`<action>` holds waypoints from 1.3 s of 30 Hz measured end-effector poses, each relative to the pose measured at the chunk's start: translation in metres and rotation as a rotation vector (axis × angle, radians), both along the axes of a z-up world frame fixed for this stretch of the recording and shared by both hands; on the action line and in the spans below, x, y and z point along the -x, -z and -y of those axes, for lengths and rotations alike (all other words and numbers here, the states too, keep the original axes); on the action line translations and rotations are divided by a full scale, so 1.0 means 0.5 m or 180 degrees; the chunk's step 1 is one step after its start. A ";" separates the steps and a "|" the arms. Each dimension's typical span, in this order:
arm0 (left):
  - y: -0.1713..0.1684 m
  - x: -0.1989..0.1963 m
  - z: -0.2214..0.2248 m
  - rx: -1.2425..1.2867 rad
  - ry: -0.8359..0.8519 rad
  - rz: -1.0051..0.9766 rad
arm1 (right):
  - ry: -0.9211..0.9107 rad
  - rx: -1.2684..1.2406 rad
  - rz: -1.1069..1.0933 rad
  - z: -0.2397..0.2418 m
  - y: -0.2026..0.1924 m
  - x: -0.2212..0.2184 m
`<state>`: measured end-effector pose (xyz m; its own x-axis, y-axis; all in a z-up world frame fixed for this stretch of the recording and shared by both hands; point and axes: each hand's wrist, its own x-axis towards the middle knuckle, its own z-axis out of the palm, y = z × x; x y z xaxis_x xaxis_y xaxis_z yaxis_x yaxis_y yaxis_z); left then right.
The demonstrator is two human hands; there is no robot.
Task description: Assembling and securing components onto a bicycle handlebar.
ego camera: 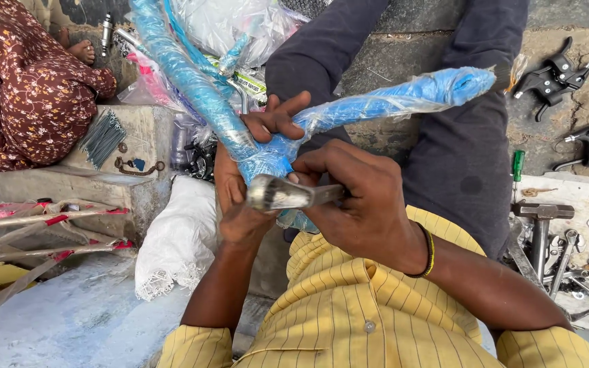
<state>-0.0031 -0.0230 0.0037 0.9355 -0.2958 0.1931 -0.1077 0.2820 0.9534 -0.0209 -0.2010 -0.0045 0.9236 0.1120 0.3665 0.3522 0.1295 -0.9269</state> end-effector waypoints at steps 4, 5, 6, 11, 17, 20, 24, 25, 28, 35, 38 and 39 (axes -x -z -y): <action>0.023 0.003 0.003 -0.0272 -0.0273 0.0275 | 0.0192 0.0282 0.0074 -0.006 0.018 -0.001; 0.018 0.002 0.005 -0.0247 -0.0239 0.0251 | 0.0235 0.0311 0.0141 -0.007 0.021 0.000; 0.013 0.004 0.001 -0.0252 -0.0250 0.0263 | 0.0225 0.0305 0.0154 -0.009 0.022 0.000; 0.002 0.013 -0.002 -0.0227 -0.0254 0.0101 | 0.0130 0.0278 0.0296 -0.022 0.035 0.007; 0.016 0.014 -0.024 -0.0229 -0.0359 0.0007 | 0.0381 0.0347 0.0460 -0.045 0.047 -0.008; -0.015 0.026 0.013 -0.0027 -0.0429 -0.0087 | 0.0697 0.0952 0.0486 -0.041 0.050 -0.021; -0.005 0.042 -0.019 -0.0208 -0.0376 0.0021 | 0.0810 0.0697 0.0055 -0.035 0.006 0.024; -0.001 0.043 -0.025 -0.0124 -0.0403 0.0104 | 0.0484 0.0430 -0.0074 -0.026 0.013 0.034; 0.004 0.021 -0.025 0.0127 -0.0624 0.0202 | 0.0788 0.0303 -0.0013 -0.001 0.121 0.037; 0.033 -0.001 -0.088 0.0259 -0.1554 -0.0035 | 0.1998 0.1973 -0.1037 0.083 0.426 -0.211; 0.043 0.001 -0.095 0.0163 -0.1669 -0.0107 | 0.0858 0.3727 -0.1357 0.119 0.743 -0.260; 0.033 0.004 -0.082 0.0166 -0.1693 -0.0134 | 0.0825 0.3745 -0.1365 0.134 0.783 -0.244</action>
